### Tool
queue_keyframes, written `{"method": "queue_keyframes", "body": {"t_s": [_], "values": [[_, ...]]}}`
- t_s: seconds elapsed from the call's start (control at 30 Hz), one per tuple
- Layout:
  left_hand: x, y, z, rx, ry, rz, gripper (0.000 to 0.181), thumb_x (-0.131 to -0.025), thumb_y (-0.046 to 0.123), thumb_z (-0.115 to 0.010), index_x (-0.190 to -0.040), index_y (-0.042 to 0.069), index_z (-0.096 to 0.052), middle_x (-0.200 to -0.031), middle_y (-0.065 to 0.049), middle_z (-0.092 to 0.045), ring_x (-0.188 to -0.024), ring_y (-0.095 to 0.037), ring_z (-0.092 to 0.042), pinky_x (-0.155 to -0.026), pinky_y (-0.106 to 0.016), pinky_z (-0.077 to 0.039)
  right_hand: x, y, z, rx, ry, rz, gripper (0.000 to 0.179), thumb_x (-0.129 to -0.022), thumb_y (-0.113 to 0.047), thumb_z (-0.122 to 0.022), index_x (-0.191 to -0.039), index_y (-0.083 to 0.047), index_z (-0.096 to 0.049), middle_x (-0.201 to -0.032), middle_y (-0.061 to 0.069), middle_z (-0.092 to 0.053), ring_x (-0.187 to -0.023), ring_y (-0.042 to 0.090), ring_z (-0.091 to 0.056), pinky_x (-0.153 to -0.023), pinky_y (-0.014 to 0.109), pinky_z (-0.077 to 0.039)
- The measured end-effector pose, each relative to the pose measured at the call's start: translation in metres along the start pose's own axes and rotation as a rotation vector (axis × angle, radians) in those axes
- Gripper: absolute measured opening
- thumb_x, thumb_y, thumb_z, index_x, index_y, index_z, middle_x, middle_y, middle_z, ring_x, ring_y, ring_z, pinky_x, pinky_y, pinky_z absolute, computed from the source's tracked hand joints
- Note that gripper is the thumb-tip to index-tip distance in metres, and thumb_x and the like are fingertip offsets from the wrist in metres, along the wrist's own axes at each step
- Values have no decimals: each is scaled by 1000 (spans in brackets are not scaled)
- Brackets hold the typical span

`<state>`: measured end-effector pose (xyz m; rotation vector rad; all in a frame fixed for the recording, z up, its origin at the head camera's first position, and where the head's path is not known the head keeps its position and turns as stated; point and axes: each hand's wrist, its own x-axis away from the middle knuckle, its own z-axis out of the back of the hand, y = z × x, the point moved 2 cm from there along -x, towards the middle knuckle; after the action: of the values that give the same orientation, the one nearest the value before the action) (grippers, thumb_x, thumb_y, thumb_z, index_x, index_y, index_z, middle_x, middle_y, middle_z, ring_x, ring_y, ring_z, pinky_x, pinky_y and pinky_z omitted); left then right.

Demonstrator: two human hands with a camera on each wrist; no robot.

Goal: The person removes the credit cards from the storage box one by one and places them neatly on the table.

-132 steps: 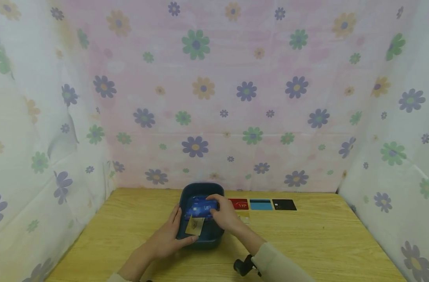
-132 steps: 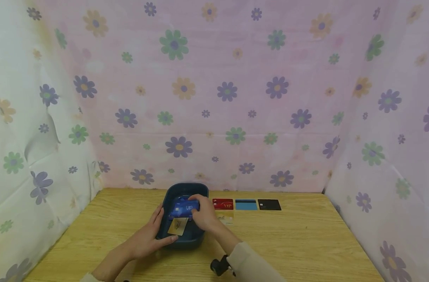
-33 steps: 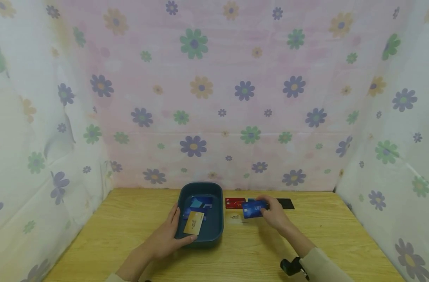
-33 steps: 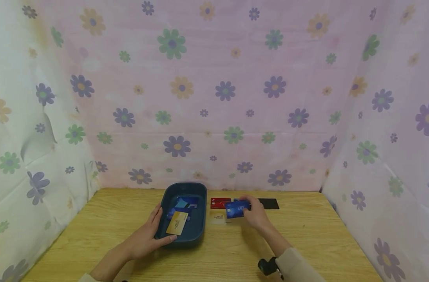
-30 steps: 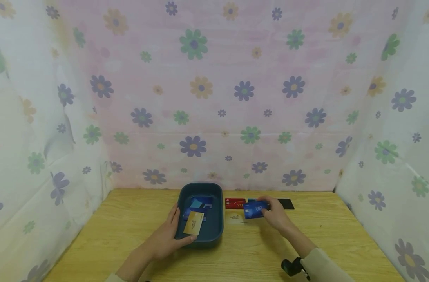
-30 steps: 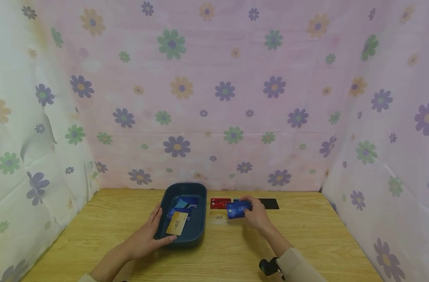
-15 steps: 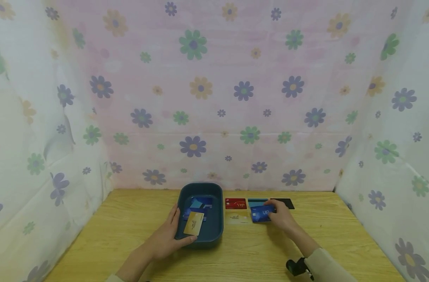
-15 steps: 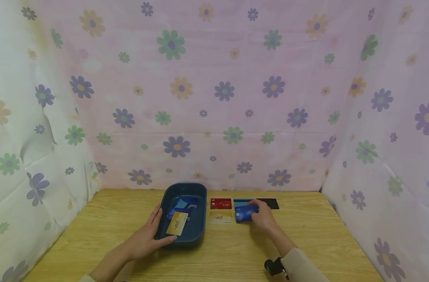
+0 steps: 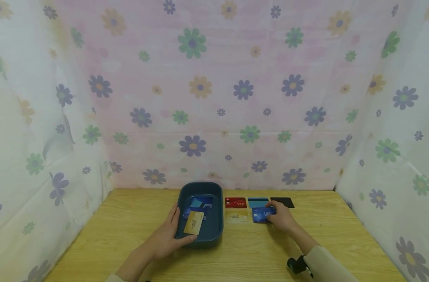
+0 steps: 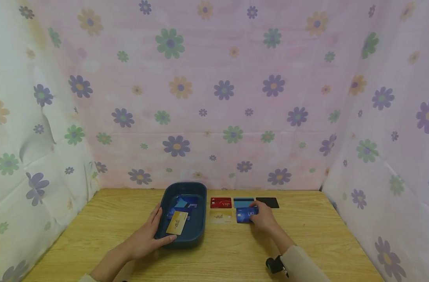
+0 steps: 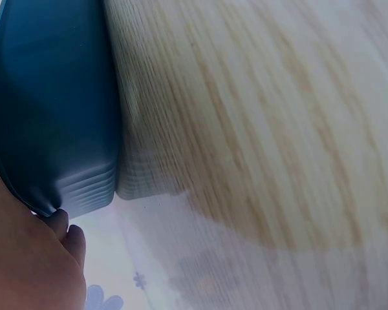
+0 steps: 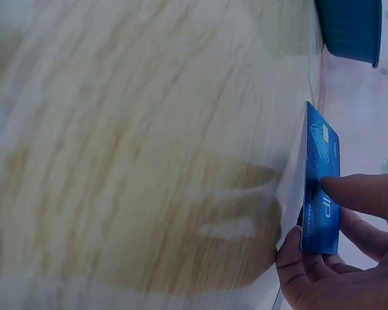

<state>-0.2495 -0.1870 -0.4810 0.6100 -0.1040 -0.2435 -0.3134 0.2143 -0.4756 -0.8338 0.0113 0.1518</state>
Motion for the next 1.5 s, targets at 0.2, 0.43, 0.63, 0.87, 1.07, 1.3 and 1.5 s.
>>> {"method": "queue_keyframes", "body": {"t_s": [0.2,0.43,0.63,0.87,1.07,1.3,1.5], "values": [[0,-2,-1,-4,0,2,122,-86,74,-64,-164,3,-2,-172,-14,8,-150,-46,-25,-114,-62,-33,-1,0,-1,60,-12,29,31,-88,5,-71,-118,5,-66,-134,32,-57,-125,51,-53,-95,60,-49],[-2,-5,-2,-17,5,-2,123,-86,77,-62,-164,3,-1,-172,-13,10,-151,-45,-25,-114,-61,-34,-4,2,-4,96,-26,47,30,-87,5,-72,-117,5,-68,-132,31,-60,-123,48,-55,-94,58,-50],[-2,-6,-3,-13,5,-7,123,-86,76,-63,-164,3,-1,-171,-14,9,-152,-45,-22,-115,-62,-32,-8,4,-6,102,-37,48,32,-85,7,-72,-117,7,-69,-127,29,-64,-112,39,-60,-86,51,-52],[-2,-6,-4,-14,4,-2,124,-86,76,-62,-164,4,1,-171,-14,9,-152,-45,-22,-116,-62,-31,-10,0,-6,111,-62,57,31,-86,7,-71,-117,8,-69,-126,30,-63,-124,52,-54,-95,58,-51],[-1,-5,-2,-12,7,3,123,-86,76,-63,-164,4,-1,-172,-13,9,-151,-45,-25,-115,-62,-33,-11,-3,-6,123,-73,47,31,-87,7,-71,-118,8,-68,-127,31,-62,-127,53,-52,-97,59,-49],[-1,-5,-2,-16,7,2,124,-85,76,-63,-164,3,-2,-172,-13,8,-151,-45,-25,-115,-61,-33,-12,-3,-6,123,-78,40,31,-87,6,-71,-117,8,-68,-127,32,-62,-126,54,-51,-98,60,-49],[-2,-5,-2,-15,6,0,123,-85,76,-63,-164,3,-2,-172,-14,8,-151,-45,-25,-115,-61,-33,-12,-1,-7,133,-71,49,30,-86,6,-71,-116,9,-68,-125,31,-63,-125,53,-53,-99,61,-48]]}}
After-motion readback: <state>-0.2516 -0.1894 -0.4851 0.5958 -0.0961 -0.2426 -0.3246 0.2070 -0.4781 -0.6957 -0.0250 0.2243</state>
